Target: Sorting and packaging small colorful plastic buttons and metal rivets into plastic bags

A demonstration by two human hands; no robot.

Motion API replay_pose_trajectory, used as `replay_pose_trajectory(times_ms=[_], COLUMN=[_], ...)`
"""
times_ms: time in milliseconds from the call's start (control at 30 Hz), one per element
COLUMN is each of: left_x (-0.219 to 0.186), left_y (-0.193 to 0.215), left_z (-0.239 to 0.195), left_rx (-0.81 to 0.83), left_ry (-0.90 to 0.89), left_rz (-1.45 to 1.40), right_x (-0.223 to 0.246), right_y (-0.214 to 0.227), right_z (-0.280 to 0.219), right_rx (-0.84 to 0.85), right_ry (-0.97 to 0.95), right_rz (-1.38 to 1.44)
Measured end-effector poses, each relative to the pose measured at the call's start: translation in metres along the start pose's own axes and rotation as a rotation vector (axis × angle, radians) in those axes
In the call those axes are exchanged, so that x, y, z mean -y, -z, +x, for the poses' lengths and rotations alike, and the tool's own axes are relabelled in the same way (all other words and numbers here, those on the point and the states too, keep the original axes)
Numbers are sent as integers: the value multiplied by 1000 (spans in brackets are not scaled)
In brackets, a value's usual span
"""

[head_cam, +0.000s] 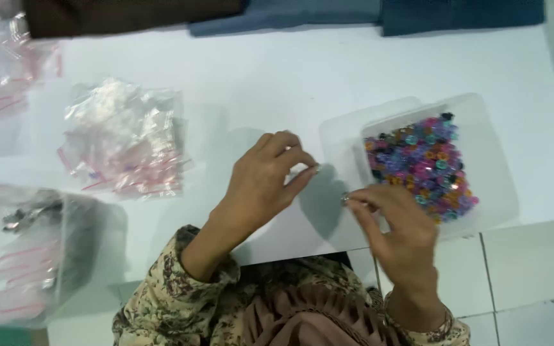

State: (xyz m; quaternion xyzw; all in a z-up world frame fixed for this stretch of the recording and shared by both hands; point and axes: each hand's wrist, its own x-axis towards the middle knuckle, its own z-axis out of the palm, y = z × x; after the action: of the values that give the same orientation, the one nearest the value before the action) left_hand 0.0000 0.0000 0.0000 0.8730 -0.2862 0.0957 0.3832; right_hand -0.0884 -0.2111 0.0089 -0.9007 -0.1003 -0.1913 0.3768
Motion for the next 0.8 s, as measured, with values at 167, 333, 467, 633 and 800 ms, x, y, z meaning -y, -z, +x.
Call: replay_pose_trajectory(times_ms=[167,333,467,633,800], left_x=[34,51,47,28,-1], left_y=[14,10,10,13,-14], left_z=[-50,-64,-52,-31,-4], left_rx=[3,7,-92,-107,42], left_ry=[170,238,158,94,-94], left_rz=[46,71,130,107,-44], right_x=[27,19,23,28,-11], right_y=[-54,-90,-86,-36,47], right_z=[19,33,37,29,-1], right_rx=[110,198,139,99,259], right_ry=[72,61,74,96,97], right_rz=[77,2,47,61,-146])
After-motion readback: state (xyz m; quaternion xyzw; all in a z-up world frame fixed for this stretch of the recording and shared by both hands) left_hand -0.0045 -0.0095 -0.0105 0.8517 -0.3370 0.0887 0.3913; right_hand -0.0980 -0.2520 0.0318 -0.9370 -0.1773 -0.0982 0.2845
